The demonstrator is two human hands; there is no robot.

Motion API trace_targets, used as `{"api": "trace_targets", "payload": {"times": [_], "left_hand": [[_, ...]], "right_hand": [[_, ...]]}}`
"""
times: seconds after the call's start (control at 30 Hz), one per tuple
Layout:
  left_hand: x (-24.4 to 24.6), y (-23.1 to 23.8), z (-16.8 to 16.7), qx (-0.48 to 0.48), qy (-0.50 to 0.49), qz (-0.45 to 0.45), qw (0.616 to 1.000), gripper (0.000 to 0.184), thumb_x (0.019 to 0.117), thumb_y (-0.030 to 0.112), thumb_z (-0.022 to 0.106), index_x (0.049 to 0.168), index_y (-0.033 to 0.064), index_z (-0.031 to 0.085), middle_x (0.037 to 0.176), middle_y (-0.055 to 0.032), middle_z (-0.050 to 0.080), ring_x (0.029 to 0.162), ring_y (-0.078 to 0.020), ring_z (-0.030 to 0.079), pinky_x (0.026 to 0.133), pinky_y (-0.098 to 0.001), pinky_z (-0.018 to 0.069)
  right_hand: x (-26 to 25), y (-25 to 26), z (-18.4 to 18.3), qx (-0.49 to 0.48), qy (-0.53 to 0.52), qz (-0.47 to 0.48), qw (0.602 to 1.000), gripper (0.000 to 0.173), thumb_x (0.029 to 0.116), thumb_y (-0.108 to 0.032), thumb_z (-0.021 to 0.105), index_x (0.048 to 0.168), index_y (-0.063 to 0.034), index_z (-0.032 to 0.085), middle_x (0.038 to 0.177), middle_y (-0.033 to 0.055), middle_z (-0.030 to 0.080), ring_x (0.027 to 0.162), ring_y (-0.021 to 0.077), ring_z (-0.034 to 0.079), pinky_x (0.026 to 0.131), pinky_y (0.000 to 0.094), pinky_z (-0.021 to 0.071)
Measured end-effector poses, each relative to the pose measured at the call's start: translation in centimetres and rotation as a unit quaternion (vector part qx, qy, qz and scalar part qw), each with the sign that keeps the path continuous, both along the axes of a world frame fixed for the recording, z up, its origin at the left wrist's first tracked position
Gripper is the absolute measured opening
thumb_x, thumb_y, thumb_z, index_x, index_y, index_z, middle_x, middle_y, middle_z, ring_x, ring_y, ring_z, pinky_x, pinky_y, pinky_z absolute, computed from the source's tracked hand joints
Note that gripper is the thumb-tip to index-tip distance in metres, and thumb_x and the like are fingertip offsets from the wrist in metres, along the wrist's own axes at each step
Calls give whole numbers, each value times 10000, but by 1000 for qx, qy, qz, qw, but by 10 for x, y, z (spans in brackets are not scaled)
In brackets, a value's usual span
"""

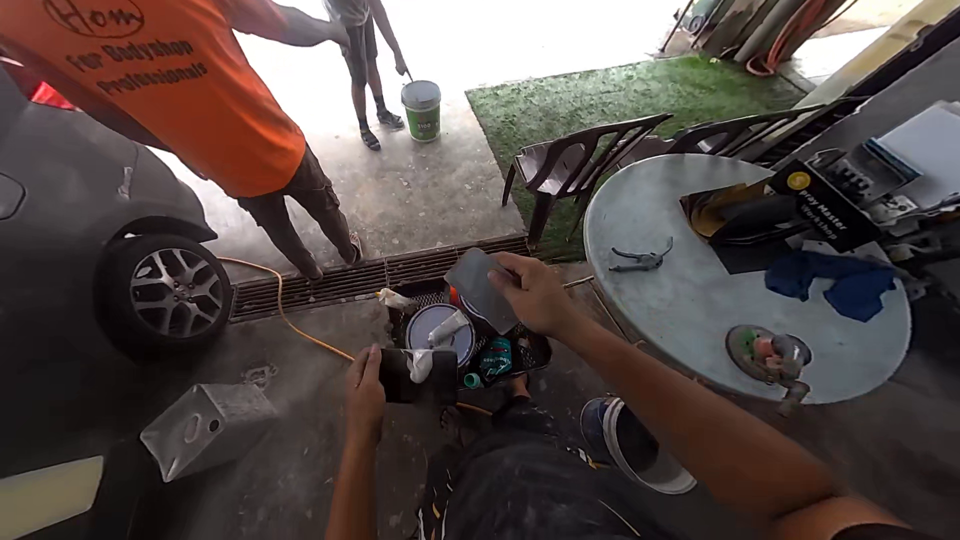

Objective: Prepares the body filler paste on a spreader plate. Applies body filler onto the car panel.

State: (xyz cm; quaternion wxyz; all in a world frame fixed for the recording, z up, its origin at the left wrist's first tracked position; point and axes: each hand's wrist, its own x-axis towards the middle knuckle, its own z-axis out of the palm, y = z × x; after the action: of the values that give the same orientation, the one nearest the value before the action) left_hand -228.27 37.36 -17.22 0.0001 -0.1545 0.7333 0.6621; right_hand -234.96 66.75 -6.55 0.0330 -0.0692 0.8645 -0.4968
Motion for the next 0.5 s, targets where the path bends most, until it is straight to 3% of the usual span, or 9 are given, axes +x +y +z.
{"api": "trace_targets", "payload": {"times": [0.07,0.17,0.27,0.5], "left_hand": [[2,-5,-36,-89,-100,-45,990,517,1117,317,333,946,-4,700,832,-112,677,824,-181,668,808,-415,556],[1,0,-68,-245,-215,-146,934,690,1104,472,225,963,-3,706,951,-218,695,986,-352,676,889,-597,503],[1,15,-78,-299,-264,-211,892,683,1096,500,192,1186,23,673,1142,-230,691,1152,-393,643,979,-625,477],[-10,38,-69,-379,-273,-236,852,525,1105,418,260,1157,72,652,1070,-193,708,1087,-369,679,909,-598,524]], "right_hand": [[12,5,-28,-172,-169,-68,968,261,1096,-201,469,1189,-42,654,964,125,706,818,206,701,746,403,602],[29,16,-64,-255,-314,-146,903,301,1098,-268,468,1195,-36,635,976,153,691,844,247,693,770,436,592],[44,27,-84,-265,-336,-166,888,253,1073,-196,529,1233,-22,621,1004,172,705,862,260,710,797,436,603],[35,42,-94,-201,-301,-158,919,250,1024,-86,602,1267,-26,602,1071,178,708,895,272,719,794,435,611]]}}
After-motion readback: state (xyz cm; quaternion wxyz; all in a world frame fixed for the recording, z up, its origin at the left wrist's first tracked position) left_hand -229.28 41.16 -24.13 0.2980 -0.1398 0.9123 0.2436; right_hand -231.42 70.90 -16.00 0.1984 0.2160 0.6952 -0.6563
